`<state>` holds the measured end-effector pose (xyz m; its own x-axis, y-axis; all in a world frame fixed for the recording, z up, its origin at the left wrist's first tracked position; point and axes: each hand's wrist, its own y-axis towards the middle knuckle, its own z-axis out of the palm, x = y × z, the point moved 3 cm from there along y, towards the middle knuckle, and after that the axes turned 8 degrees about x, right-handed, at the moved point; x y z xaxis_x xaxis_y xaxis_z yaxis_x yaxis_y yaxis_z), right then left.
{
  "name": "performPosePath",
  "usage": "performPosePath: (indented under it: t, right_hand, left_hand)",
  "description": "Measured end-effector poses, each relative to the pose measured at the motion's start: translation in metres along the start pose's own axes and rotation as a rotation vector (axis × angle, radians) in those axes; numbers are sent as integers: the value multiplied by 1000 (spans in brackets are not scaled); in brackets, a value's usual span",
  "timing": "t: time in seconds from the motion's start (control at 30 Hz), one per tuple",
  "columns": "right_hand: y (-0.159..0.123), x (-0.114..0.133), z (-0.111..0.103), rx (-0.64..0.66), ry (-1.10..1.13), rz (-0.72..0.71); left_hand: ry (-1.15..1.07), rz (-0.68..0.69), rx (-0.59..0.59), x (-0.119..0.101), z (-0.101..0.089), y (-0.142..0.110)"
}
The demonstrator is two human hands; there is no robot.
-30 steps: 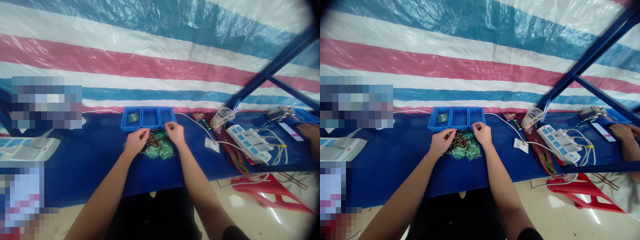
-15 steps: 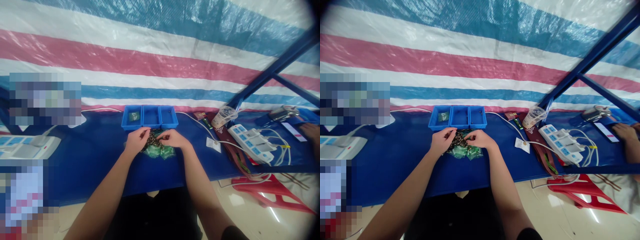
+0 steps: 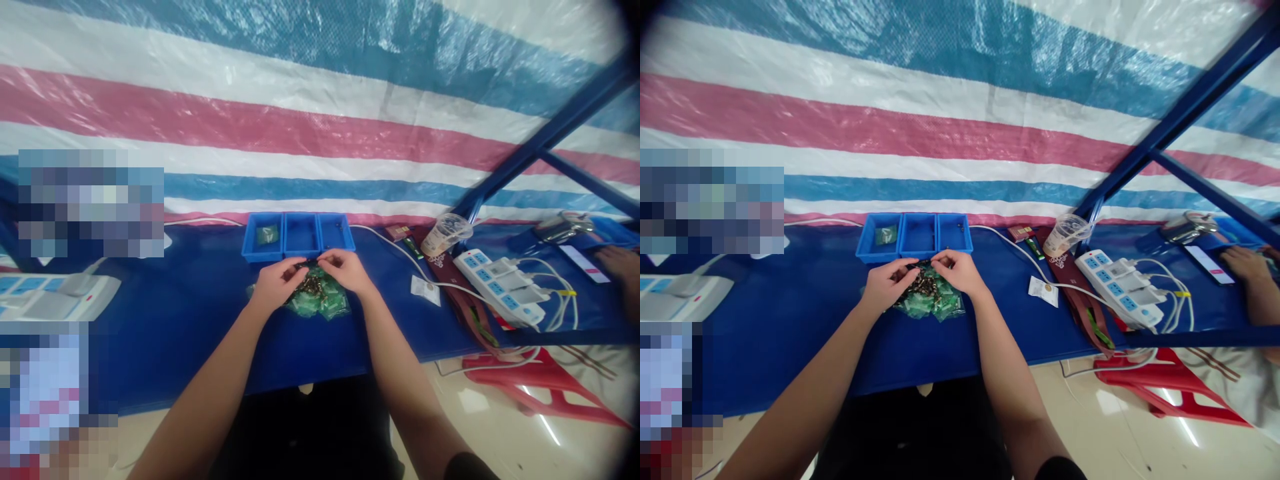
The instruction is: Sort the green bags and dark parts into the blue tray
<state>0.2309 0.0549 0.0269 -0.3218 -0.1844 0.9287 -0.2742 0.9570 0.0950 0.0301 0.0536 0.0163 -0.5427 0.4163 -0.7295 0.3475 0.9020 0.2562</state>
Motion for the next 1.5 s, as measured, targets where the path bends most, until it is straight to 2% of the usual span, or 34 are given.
performPosePath:
  t: [0.1,0.27,0.53,0.73,0.93,1.13,1.37,1.5]
  right_hand:
    - [3,2,11,-49,73,-6]
    - [3,5,25,-12,124,-38]
    - [3,4,20,8,118,-37]
    - [2,7,22,13,130,-128]
    - [4,4,22,-75,174,-116]
    - [5,1,21,-89,163,-108]
    - [5,-3,24,-58,164,-137]
    - [4,-2,24,-47,167,-148]
  left_hand:
    - [-4,-4,45,0,2,1]
    - [60,9,-16,0,0,1]
    - [104,-28,-27,1,-1,1]
    - [83,-28,-21,3,-1,2]
    - [36,-33,-39,3,-1,2]
    - [16,-17,-88,3,-2,0]
    - [-5,-35,-63,2,-3,-1]
    - [-22,-42,-10,1,-2,-1]
